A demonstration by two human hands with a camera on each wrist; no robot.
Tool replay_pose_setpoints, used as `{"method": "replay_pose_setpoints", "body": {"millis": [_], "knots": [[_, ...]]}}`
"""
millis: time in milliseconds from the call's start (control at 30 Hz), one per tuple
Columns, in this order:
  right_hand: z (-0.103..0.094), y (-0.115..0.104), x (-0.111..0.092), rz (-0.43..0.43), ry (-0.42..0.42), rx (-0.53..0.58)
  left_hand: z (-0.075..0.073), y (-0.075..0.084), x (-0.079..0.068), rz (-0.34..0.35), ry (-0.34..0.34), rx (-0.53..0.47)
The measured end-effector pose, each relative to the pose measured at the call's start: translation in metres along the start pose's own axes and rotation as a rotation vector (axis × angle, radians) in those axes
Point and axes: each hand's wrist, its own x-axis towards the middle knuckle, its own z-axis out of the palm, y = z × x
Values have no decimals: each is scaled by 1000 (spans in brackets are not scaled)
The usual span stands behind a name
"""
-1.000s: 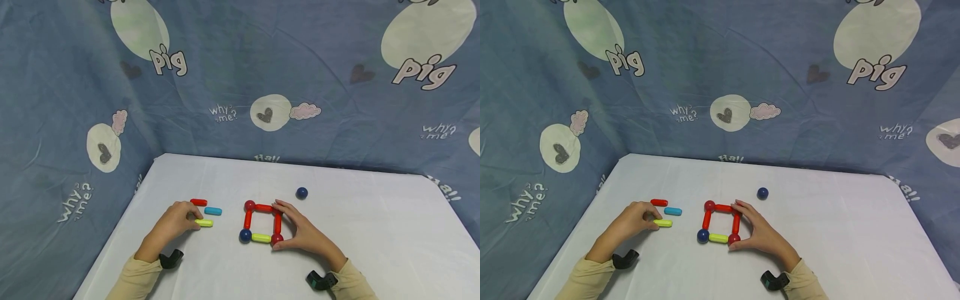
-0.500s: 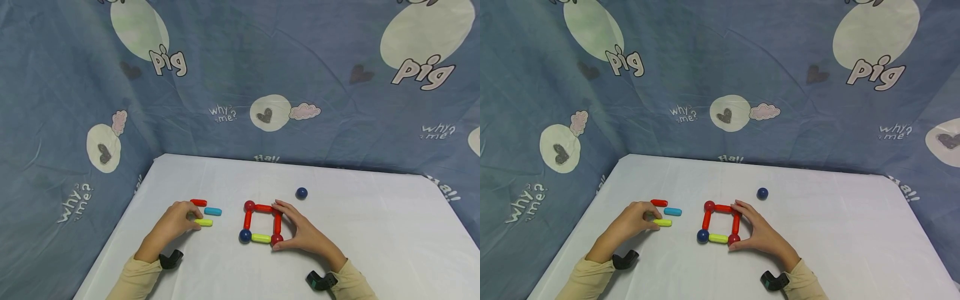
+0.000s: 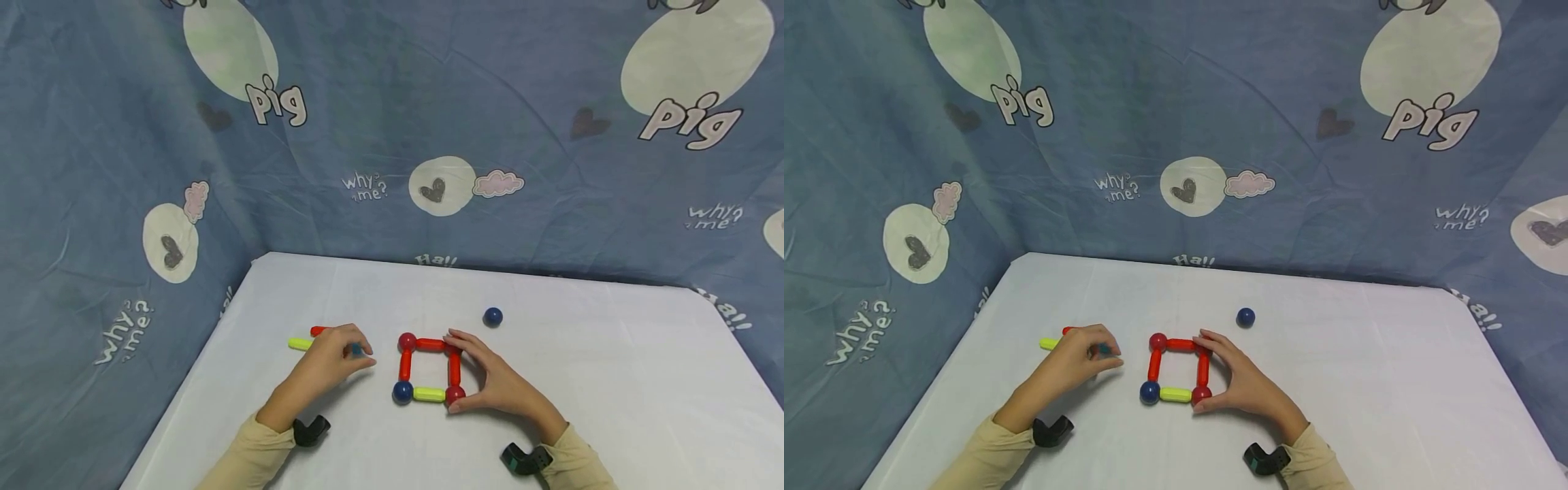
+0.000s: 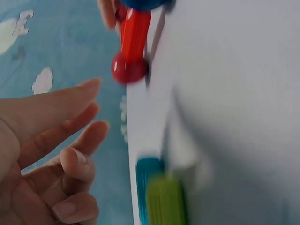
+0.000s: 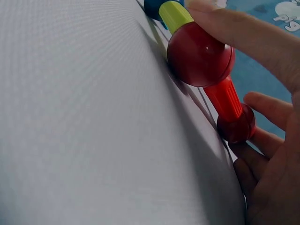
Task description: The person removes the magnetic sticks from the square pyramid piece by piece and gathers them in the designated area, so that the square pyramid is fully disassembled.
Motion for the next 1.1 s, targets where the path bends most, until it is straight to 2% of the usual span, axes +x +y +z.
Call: {"method": "replay_pose_setpoints", "body": {"millis": [133, 300, 367, 467, 700, 900, 1100], "knots": [[-2, 1, -1, 8, 0, 27, 16, 19, 14, 11, -23, 20], [-2, 6, 1, 49, 57, 85, 36, 37, 29, 34, -136, 65], [-2, 8, 2, 32, 80, 95, 42, 42, 32, 36, -187, 83], [-2, 9, 3, 1, 105, 109, 50, 47, 35, 37, -228, 113], [-3, 9, 3, 20, 114, 122, 57, 51, 35, 1, -254, 113], [-3, 7, 1, 40, 96, 97, 60, 52, 33, 18, -262, 107], [-3, 9, 1, 12, 98, 82, 63, 50, 31, 27, -248, 105]]}}
